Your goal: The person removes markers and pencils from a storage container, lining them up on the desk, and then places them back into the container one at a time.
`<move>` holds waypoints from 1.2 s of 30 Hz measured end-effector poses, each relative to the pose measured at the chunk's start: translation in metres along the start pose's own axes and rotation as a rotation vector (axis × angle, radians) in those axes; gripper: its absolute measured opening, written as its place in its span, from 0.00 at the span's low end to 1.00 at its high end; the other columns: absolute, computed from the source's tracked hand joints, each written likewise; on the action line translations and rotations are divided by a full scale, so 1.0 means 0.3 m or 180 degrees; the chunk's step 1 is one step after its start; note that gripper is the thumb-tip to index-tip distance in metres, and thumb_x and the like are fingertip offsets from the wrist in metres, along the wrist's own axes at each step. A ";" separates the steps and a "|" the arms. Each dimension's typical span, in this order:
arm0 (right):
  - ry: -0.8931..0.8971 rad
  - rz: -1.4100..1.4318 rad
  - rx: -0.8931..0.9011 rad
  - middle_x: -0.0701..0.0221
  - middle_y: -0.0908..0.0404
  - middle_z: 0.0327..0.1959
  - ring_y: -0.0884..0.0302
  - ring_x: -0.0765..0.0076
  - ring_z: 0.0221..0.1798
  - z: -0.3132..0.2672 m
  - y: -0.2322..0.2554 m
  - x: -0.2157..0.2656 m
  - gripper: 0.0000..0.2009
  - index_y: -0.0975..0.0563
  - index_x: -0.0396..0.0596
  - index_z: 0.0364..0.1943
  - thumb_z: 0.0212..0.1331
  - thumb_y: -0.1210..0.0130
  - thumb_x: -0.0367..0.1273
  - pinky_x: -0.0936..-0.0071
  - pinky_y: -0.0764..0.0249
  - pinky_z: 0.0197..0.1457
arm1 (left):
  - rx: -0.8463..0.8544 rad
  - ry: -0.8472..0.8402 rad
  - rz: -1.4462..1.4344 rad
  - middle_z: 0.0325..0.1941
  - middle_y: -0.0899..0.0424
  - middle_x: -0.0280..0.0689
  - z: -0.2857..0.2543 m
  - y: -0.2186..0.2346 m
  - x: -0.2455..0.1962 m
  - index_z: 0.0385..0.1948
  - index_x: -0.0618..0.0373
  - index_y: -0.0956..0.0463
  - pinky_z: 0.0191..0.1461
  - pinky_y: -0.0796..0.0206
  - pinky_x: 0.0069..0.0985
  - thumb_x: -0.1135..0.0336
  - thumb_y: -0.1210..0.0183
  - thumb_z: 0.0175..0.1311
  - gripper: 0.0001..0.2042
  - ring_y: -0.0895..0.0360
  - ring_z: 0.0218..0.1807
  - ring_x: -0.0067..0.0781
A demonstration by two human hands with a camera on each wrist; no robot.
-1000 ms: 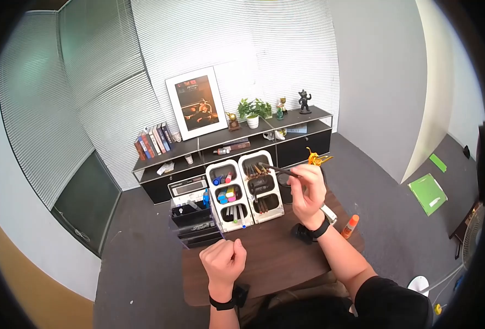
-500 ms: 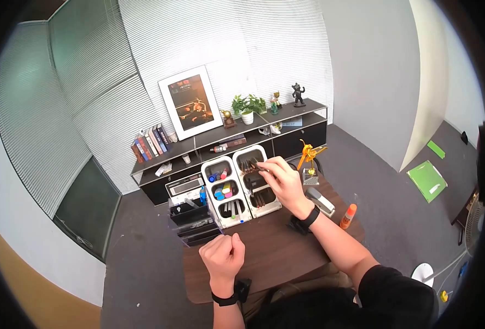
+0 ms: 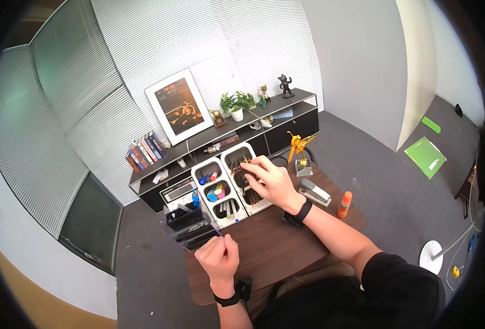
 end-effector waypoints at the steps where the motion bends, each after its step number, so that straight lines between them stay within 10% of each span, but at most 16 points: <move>1: -0.0007 -0.0003 -0.0006 0.68 0.16 0.50 0.15 0.67 0.33 0.000 0.003 -0.001 0.17 0.14 0.49 0.60 0.68 0.30 0.31 0.70 0.17 0.35 | -0.0125 -0.0032 -0.0066 0.14 0.29 0.38 0.002 -0.002 -0.001 0.15 0.61 0.27 0.23 0.46 0.32 0.78 0.38 0.67 0.16 0.32 0.14 0.35; 9: -0.0098 -0.0230 0.0141 0.58 0.25 0.67 0.22 0.50 0.64 0.007 -0.001 -0.007 0.31 0.21 0.50 0.71 0.65 0.27 0.41 0.59 0.17 0.57 | -0.0249 -0.0061 -0.0102 0.13 0.36 0.38 0.001 0.000 0.001 0.14 0.59 0.34 0.22 0.49 0.34 0.78 0.36 0.64 0.19 0.37 0.13 0.38; 19: 0.0053 -0.0068 -0.0008 0.63 0.17 0.50 0.16 0.54 0.51 -0.011 0.016 -0.015 0.12 0.18 0.46 0.51 0.66 0.35 0.31 0.57 0.17 0.48 | -0.0224 -0.0064 -0.0128 0.13 0.36 0.39 0.003 0.001 0.000 0.14 0.60 0.34 0.22 0.49 0.34 0.78 0.36 0.65 0.19 0.37 0.13 0.39; 24: 0.0118 0.0442 0.0939 0.66 0.18 0.38 0.16 0.55 0.30 -0.036 -0.063 0.016 0.09 0.20 0.47 0.47 0.63 0.38 0.26 0.59 0.21 0.34 | -0.0199 -0.0084 -0.0110 0.13 0.35 0.39 0.003 0.000 -0.002 0.14 0.60 0.33 0.22 0.48 0.35 0.78 0.36 0.65 0.18 0.36 0.13 0.39; 36: 0.0324 0.0152 0.1264 0.69 0.19 0.42 0.13 0.56 0.40 -0.062 -0.106 0.014 0.07 0.18 0.49 0.47 0.69 0.35 0.31 0.59 0.17 0.38 | -0.0215 -0.0023 -0.0064 0.13 0.34 0.39 0.008 0.011 0.000 0.14 0.59 0.33 0.22 0.48 0.35 0.78 0.36 0.66 0.19 0.35 0.14 0.39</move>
Point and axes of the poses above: each hand's wrist, its own z-axis towards the middle knuckle, its own y-axis out of the back of the hand, x = y × z, the point moved 6 cm from there along z, towards the middle knuckle
